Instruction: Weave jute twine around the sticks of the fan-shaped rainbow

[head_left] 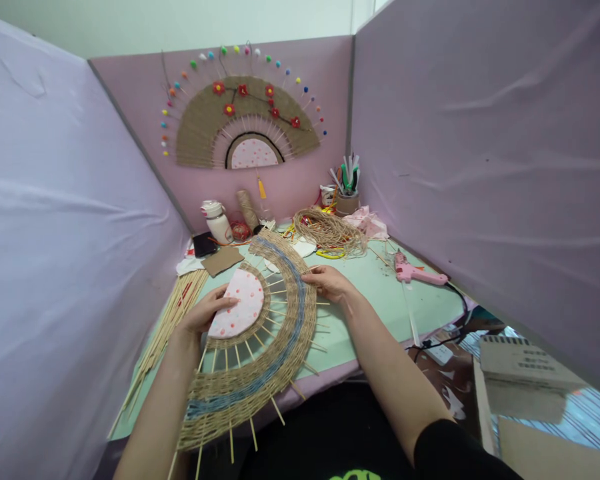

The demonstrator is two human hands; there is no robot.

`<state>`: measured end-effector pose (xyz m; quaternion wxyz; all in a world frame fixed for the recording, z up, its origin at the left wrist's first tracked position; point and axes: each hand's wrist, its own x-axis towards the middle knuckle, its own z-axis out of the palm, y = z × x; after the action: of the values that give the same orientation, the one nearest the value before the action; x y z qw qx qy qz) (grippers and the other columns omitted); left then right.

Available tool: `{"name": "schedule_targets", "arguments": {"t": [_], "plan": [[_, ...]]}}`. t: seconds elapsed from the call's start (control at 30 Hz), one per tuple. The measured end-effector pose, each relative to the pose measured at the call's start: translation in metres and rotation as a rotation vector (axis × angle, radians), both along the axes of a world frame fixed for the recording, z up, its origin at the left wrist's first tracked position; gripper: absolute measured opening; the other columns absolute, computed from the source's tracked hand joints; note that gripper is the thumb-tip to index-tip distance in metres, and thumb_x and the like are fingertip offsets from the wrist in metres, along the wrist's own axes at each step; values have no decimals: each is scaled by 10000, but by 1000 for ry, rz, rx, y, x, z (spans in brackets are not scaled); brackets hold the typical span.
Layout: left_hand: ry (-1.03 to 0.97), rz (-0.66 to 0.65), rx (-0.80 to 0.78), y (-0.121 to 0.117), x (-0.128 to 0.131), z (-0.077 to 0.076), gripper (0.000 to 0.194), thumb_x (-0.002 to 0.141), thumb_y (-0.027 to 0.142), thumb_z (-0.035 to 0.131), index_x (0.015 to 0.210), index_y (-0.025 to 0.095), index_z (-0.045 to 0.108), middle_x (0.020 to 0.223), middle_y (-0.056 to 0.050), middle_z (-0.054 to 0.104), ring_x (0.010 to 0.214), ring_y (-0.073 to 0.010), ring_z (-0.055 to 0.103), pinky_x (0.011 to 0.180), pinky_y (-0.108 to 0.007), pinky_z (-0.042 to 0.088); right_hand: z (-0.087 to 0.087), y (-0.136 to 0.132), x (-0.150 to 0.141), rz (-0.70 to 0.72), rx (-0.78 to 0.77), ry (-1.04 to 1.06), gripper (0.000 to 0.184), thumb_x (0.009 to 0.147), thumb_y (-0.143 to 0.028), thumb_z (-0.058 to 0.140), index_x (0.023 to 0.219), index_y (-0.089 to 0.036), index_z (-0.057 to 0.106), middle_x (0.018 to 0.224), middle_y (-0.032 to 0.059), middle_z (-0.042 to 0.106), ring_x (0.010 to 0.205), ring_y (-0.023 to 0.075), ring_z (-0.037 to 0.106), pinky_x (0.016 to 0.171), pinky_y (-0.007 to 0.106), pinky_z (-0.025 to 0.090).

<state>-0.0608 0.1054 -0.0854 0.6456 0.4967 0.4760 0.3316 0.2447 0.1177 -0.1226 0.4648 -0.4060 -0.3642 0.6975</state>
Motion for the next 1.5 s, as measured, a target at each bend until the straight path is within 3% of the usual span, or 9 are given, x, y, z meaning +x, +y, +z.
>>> {"name": "schedule_targets", "arguments": {"t": [0.23, 0.33, 0.47, 0.67, 0.77, 0.93, 1.23, 1.43, 1.5], "plan": [[42, -54, -47, -5, 2, 5, 609, 554, 207, 774, 1141, 153, 619, 861, -122, 715, 511, -178, 630, 430, -235, 473, 2, 0, 4, 41, 21, 25, 279, 605, -314, 774, 819, -182, 653, 725, 6, 671, 571, 101, 583, 512, 210, 435], [35, -88, -62, -6, 3, 5, 555, 546, 199, 775, 1084, 152, 648, 881, -125, 714, 551, -185, 646, 455, -236, 490, 0, 0, 4, 63, 44, 6, 288, 550, -272, 802, 756, -154, 638, 651, 2, 644, 533, 95, 558, 497, 209, 415], [45, -96, -50, -7, 2, 5, 484, 565, 201, 773, 1034, 149, 667, 860, -130, 715, 538, -181, 638, 441, -233, 484, -2, 2, 5, -54, 9, -10, 267, 524, -222, 809, 658, -164, 585, 569, -36, 593, 498, 75, 523, 461, 188, 367], [57, -164, -56, -9, 1, 2, 444, 570, 170, 761, 1007, 184, 684, 936, -115, 711, 566, -176, 640, 464, -236, 491, 3, 1, 8, -5, -18, -36, 276, 588, -262, 783, 822, -194, 653, 717, -9, 665, 553, 85, 567, 514, 199, 420], [54, -226, -76, -8, 0, -2, 466, 578, 175, 758, 1038, 194, 681, 937, -116, 709, 612, -198, 654, 495, -258, 509, 3, 0, 8, 1, -20, -54, 262, 569, -241, 792, 775, -175, 643, 635, -17, 638, 520, 78, 543, 502, 194, 407], [33, -221, -88, -6, -2, -5, 494, 580, 170, 757, 1066, 193, 676, 942, -114, 707, 617, -195, 657, 509, -263, 515, 0, 2, 7, -66, -17, -60, 254, 542, -219, 794, 713, -167, 613, 575, -41, 596, 492, 71, 522, 473, 188, 380], [60, -242, -100, -10, 6, -3, 477, 544, 182, 775, 1013, 182, 693, 886, -101, 715, 586, -187, 648, 474, -252, 506, -2, 6, 10, -66, -7, 15, 305, 608, -351, 761, 850, -207, 643, 816, -7, 665, 604, 102, 583, 503, 206, 424], [83, -263, -136, -7, 10, -9, 556, 521, 186, 779, 1062, 149, 655, 893, -112, 715, 593, -190, 646, 496, -259, 510, -1, 5, 13, -58, 38, -115, 326, 607, -425, 763, 754, -162, 636, 539, -42, 549, 399, 40, 370, 373, 165, 236], [93, -291, -150, -5, 8, -12, 584, 539, 186, 773, 1103, 140, 628, 937, -116, 708, 624, -188, 651, 524, -257, 516, -1, 5, 15, -52, 50, -146, 323, 604, -422, 764, 731, -154, 636, 490, -49, 516, 388, 38, 349, 375, 167, 229]]}}
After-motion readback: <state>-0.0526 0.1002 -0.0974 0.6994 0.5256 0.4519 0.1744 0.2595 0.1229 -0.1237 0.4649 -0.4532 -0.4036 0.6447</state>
